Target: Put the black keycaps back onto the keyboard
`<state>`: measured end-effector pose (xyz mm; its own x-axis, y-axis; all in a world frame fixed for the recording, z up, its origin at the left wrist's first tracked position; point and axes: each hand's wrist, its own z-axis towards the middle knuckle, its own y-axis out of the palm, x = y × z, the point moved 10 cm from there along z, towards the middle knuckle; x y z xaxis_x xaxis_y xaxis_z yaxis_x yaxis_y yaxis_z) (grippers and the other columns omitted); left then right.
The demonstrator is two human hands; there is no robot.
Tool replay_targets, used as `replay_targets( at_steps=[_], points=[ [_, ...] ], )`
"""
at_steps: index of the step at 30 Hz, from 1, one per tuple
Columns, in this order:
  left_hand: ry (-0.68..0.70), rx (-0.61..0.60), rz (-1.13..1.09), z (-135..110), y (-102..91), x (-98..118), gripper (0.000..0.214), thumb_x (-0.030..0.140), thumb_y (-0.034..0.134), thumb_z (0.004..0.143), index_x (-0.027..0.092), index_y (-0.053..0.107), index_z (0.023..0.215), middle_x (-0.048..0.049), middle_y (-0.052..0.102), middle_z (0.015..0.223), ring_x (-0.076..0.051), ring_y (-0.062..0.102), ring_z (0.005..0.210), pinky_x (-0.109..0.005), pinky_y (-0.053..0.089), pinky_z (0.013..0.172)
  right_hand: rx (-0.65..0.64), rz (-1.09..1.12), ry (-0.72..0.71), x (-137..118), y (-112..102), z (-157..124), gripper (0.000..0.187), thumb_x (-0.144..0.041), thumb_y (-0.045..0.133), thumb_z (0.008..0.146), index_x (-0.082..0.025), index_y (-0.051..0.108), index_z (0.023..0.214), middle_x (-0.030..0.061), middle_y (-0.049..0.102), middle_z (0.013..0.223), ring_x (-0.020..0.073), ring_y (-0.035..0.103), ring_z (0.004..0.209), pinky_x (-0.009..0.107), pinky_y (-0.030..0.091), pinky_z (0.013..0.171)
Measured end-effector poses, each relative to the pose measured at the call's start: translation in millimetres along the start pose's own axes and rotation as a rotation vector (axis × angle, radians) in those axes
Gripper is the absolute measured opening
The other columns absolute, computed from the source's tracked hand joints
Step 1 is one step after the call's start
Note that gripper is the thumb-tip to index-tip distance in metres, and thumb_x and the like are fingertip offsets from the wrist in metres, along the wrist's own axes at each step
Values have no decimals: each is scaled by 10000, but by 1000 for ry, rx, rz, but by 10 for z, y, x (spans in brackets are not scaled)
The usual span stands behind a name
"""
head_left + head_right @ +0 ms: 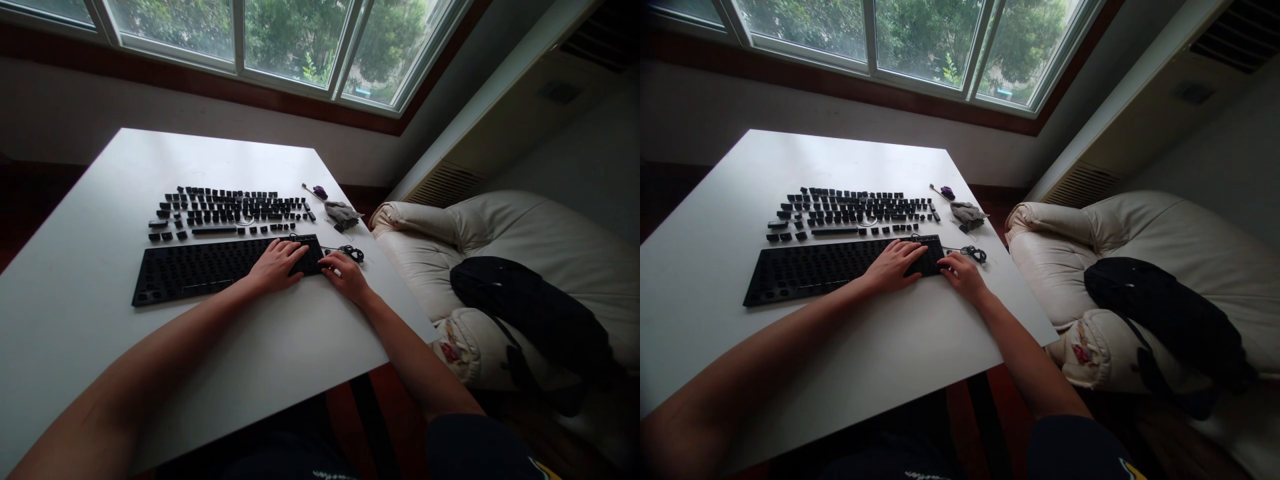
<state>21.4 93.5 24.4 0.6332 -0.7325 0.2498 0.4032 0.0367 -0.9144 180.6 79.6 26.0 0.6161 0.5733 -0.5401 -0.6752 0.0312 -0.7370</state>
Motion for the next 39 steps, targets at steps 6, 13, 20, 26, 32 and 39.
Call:
replay_targets(
  at_steps=[6,13,20,26,32,39],
  points=[
    [-6,-6,-6,3,1,-7,689,474,575,928,236,390,1548,-113,485,1522,-311,417,1401,-503,233,1219,-1,27,6,19,-4,8,194,-296,609,958,-267,698,1127,71,657,1081,197,632,808,388,568,790],
    [-2,2,6,-1,7,-9,689,477,576,930,224,396,1545,-116,482,1523,-308,416,1398,-493,238,1219,-6,40,5,6,-3,17,205,-315,598,967,-267,703,1137,74,661,1089,200,632,817,385,567,779],
    [-2,3,6,1,3,-4,690,483,571,934,221,392,1546,-116,483,1520,-310,419,1394,-493,238,1217,-28,-30,-1,-5,20,21,222,-300,590,968,-272,704,1156,84,666,1093,222,637,868,405,563,820],
    [-2,-3,6,4,6,5,689,475,578,930,220,396,1544,-118,484,1520,-311,420,1391,-493,240,1218,-83,-112,-82,-92,39,69,227,-275,572,976,-268,715,1152,92,668,1082,251,642,1000,411,548,902],
    [-3,-5,10,7,-1,16,689,479,577,930,216,400,1542,-120,483,1520,-308,421,1390,-492,241,1220,-77,-168,-153,-111,53,82,213,-238,581,965,-244,708,1136,98,664,1074,260,619,1031,445,541,937],
    [-8,-12,15,12,6,9,694,487,571,932,214,396,1546,-120,480,1524,-304,418,1394,-482,242,1223,-30,-157,-155,-90,59,27,224,-220,588,960,-256,691,1156,97,640,1098,268,591,1081,474,530,967]
  ],
)
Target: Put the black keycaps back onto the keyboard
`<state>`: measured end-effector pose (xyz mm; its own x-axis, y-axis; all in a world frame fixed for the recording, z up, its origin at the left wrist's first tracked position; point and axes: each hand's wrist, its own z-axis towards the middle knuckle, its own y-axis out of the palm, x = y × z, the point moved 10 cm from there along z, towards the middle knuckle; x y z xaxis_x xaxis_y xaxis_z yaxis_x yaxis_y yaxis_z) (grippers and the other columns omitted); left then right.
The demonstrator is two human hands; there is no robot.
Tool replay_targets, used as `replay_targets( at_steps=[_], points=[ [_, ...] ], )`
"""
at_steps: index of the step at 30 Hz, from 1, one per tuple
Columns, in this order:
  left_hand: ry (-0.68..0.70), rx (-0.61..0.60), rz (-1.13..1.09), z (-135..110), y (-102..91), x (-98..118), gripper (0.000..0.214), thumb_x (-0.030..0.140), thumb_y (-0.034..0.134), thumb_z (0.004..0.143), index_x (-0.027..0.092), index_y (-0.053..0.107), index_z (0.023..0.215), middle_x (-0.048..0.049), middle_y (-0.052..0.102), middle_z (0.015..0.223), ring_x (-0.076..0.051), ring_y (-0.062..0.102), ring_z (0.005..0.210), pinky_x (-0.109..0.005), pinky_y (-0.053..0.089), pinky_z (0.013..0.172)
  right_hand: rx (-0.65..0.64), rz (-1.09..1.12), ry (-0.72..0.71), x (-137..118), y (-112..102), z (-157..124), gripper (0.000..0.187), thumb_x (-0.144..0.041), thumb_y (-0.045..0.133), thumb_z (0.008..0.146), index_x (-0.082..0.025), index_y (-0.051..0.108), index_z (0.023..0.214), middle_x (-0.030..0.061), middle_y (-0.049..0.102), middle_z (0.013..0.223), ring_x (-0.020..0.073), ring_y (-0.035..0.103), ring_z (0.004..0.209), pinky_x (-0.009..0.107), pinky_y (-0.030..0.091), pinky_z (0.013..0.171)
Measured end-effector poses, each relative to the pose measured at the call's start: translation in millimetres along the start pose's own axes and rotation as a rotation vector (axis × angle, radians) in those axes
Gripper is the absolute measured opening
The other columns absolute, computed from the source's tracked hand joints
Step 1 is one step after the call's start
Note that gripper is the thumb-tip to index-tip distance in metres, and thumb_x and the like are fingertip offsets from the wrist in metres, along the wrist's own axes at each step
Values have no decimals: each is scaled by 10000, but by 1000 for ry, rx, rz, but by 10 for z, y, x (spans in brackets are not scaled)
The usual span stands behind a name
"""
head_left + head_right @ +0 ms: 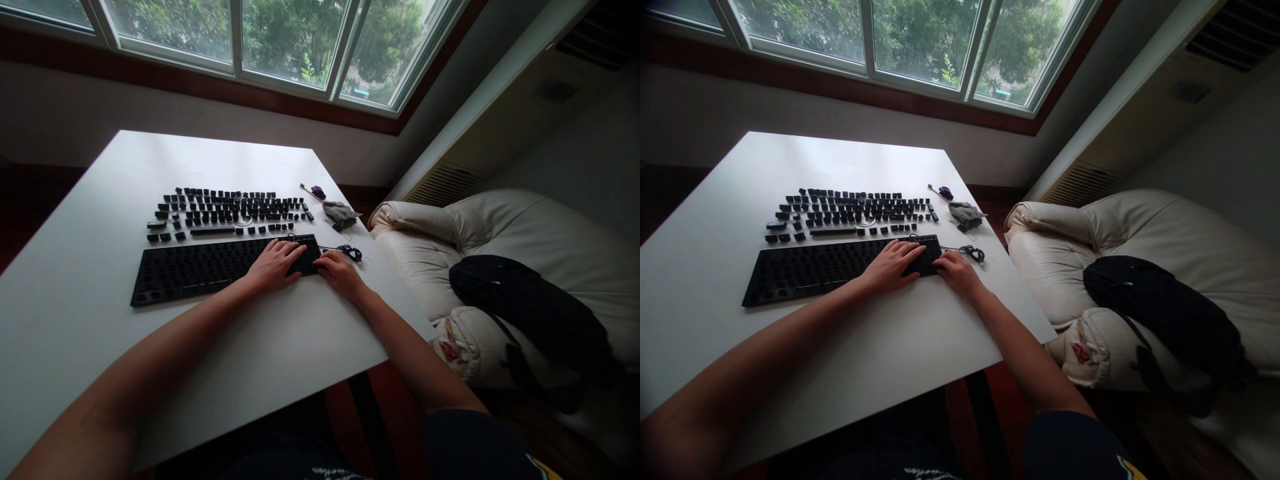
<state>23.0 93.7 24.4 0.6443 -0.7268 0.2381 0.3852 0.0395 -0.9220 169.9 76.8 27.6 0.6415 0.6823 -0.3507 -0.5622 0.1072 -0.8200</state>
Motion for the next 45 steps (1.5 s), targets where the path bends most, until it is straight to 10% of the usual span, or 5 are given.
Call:
replay_targets(
  at_steps=[17,33,45],
  points=[
    [85,-140,-50,-30,-87,-39,707,500,589,927,244,382,1553,-105,435,1571,-293,392,1436,-444,275,1211,29,81,40,12,-48,-30,225,-238,626,940,-268,694,1153,87,633,1099,260,593,1064,466,538,946],
    [-107,-321,76,-165,-435,-880,567,514,477,965,267,490,1476,-80,641,1350,-289,615,1200,-377,479,979,71,99,88,99,-96,-77,209,-267,644,933,-267,702,1133,88,638,1117,261,607,1053,464,555,925],
    [-173,-429,13,-239,-445,-1032,674,547,568,876,267,490,1484,-80,621,1398,-295,595,1241,-367,453,1035,73,115,125,139,-101,-81,203,-272,650,921,-257,700,1117,91,651,1098,260,619,1011,451,566,870]
  ],
)
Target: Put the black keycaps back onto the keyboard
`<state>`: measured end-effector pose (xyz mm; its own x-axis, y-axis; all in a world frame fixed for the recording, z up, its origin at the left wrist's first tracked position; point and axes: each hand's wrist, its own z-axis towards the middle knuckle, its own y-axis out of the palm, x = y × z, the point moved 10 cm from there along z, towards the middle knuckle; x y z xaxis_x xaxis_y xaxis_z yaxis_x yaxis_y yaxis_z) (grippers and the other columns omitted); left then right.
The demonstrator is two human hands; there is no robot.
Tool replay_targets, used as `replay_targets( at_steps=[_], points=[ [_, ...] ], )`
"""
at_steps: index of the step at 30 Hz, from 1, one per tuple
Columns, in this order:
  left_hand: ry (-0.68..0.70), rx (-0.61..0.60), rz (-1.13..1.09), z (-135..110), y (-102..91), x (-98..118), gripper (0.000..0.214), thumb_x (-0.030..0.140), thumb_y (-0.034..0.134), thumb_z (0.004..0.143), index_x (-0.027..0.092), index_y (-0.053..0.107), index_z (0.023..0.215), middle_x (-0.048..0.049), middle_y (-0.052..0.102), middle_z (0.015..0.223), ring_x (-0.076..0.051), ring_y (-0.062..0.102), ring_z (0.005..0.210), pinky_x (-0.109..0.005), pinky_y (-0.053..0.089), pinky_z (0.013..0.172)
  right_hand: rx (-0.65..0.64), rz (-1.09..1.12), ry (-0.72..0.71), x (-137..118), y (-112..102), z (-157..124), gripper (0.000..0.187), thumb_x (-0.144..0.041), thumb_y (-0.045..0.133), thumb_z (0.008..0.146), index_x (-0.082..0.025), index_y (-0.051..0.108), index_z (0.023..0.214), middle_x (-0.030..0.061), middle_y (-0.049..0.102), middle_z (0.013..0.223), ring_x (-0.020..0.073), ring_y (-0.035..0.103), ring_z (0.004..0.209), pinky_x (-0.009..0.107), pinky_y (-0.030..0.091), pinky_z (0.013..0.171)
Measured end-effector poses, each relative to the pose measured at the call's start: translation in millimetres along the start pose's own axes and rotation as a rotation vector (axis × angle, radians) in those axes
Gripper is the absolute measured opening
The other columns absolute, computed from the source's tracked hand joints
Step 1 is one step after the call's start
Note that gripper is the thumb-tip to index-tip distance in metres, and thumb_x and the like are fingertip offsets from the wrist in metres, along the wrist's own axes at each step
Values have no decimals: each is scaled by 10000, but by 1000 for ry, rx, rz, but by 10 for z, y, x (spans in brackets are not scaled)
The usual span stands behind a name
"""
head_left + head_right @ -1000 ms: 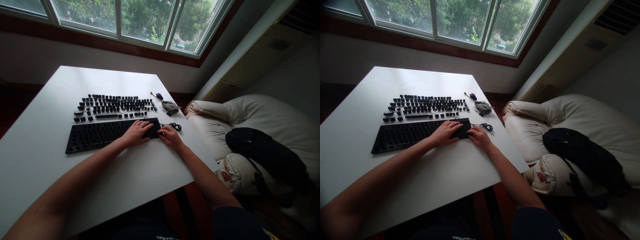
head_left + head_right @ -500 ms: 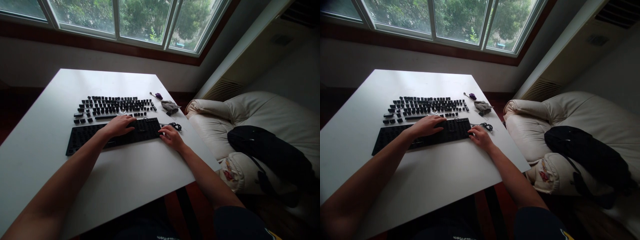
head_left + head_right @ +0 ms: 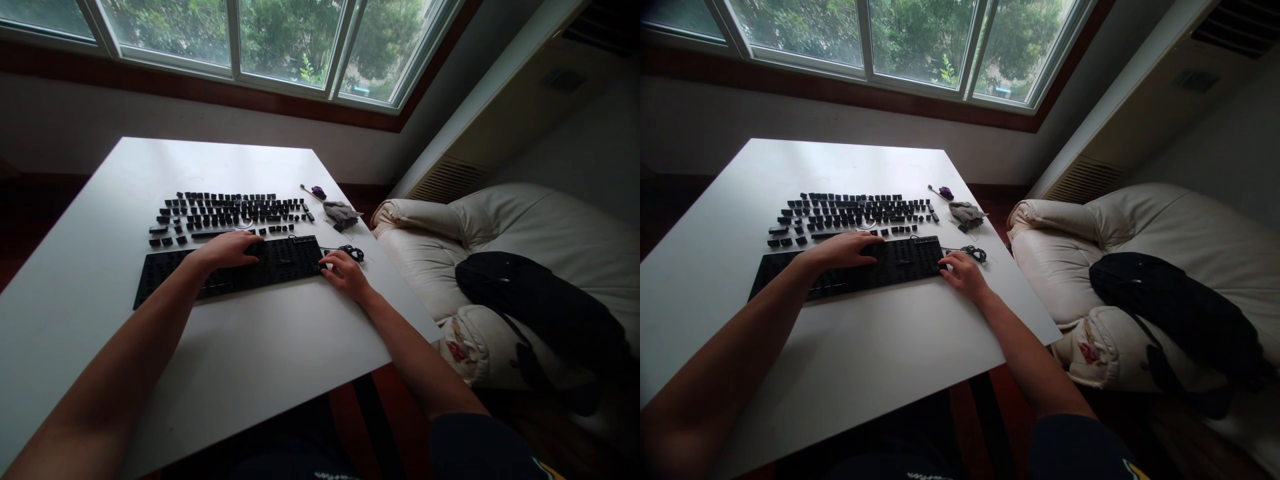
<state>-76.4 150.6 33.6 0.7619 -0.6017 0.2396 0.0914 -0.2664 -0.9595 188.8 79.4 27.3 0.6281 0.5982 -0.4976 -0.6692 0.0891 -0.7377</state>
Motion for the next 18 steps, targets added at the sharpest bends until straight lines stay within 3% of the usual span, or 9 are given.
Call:
replay_targets(
  at_steps=[7,18],
  points=[
    [-27,3,24,-11,-10,-67,708,587,563,864,231,509,1473,-108,621,1380,-315,599,1227,-376,461,1007,9,39,32,62,-8,-11,200,-204,638,876,-247,652,1071,70,651,1076,228,610,924,371,561,756],
    [-51,-4,38,-1,10,-122,676,623,565,851,243,567,1411,-100,646,1313,-302,616,1169,-359,470,974,71,66,147,281,-45,-49,260,-116,555,826,-228,628,1050,48,666,1035,197,625,859,359,552,764]
  ],
)
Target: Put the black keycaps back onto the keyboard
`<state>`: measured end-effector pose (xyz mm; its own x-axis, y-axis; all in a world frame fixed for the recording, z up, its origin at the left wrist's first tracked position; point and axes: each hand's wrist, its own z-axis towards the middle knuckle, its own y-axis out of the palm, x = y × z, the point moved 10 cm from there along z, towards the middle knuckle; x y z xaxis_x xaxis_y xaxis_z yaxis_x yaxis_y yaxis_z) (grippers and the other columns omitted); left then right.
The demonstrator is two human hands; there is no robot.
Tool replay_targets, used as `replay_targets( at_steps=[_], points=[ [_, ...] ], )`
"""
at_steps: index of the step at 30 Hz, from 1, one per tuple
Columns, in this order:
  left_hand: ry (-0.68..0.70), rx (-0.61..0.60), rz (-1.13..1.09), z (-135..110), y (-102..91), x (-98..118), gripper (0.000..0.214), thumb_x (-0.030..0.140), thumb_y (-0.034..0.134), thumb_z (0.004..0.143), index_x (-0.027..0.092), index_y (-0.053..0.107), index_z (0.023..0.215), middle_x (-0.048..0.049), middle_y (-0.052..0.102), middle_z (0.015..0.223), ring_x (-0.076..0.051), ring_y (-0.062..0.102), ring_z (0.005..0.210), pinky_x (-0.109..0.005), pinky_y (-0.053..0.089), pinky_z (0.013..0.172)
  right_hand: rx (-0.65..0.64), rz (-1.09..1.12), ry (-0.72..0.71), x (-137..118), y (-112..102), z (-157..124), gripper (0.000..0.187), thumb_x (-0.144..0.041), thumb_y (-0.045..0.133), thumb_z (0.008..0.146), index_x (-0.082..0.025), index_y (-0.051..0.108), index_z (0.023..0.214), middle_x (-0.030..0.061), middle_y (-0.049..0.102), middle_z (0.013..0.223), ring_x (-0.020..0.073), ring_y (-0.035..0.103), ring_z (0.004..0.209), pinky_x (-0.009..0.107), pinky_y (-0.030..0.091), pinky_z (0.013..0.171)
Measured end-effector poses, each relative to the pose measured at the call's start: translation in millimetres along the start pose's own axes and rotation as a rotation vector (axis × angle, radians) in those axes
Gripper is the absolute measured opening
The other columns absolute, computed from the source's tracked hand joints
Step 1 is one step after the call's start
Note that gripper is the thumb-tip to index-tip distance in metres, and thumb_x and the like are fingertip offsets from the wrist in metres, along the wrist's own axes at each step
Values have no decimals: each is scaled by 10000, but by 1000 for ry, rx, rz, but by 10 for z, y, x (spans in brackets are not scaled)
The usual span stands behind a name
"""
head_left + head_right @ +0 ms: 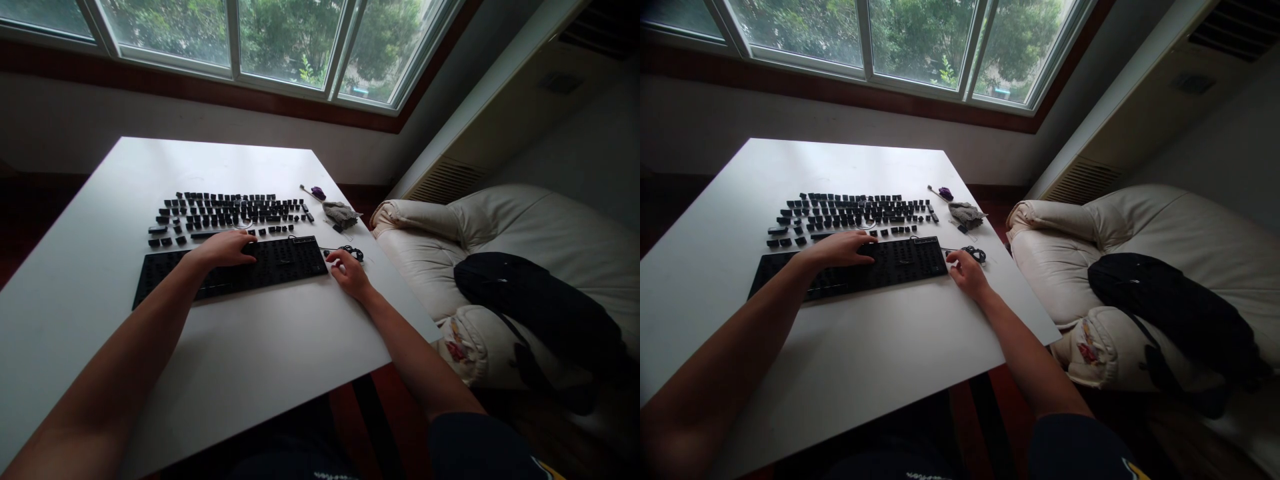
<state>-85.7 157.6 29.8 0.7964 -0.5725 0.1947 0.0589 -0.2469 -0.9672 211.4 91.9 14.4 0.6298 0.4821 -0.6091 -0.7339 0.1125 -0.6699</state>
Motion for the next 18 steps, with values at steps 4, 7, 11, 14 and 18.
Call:
replay_targets(
  at_steps=[4,7,11,14,18],
  points=[
    [6,2,-10,0,8,-10,687,636,562,848,245,566,1413,-104,645,1311,-306,613,1168,-363,472,964,1,-13,8,13,0,5,244,-122,545,844,-228,628,1048,47,668,1026,195,627,853,361,554,771],
    [1,2,-14,2,8,-14,677,632,567,844,253,571,1405,-99,645,1310,-303,612,1166,-365,468,977,4,-22,9,4,-4,2,229,-144,561,855,-231,630,1055,47,670,1019,193,625,836,357,554,759],
    [-1,-3,-10,10,9,-7,667,626,564,843,251,577,1395,-100,650,1293,-300,614,1157,-363,473,966,2,-25,-3,-43,-4,-2,200,-171,577,866,-230,633,1049,50,666,1016,189,616,814,339,545,716],
    [5,2,-3,12,-2,9,663,618,567,843,233,586,1383,-106,650,1289,-303,612,1161,-364,473,968,-18,-29,-17,-90,12,2,184,-170,580,870,-229,637,1034,50,659,1021,186,609,810,323,530,688],
    [12,11,-6,6,-15,25,658,606,567,846,218,591,1377,-114,649,1288,-307,610,1163,-370,473,968,-27,-46,-49,-141,20,14,185,-156,575,875,-232,645,1028,52,654,1000,200,601,840,335,527,709]
  ],
)
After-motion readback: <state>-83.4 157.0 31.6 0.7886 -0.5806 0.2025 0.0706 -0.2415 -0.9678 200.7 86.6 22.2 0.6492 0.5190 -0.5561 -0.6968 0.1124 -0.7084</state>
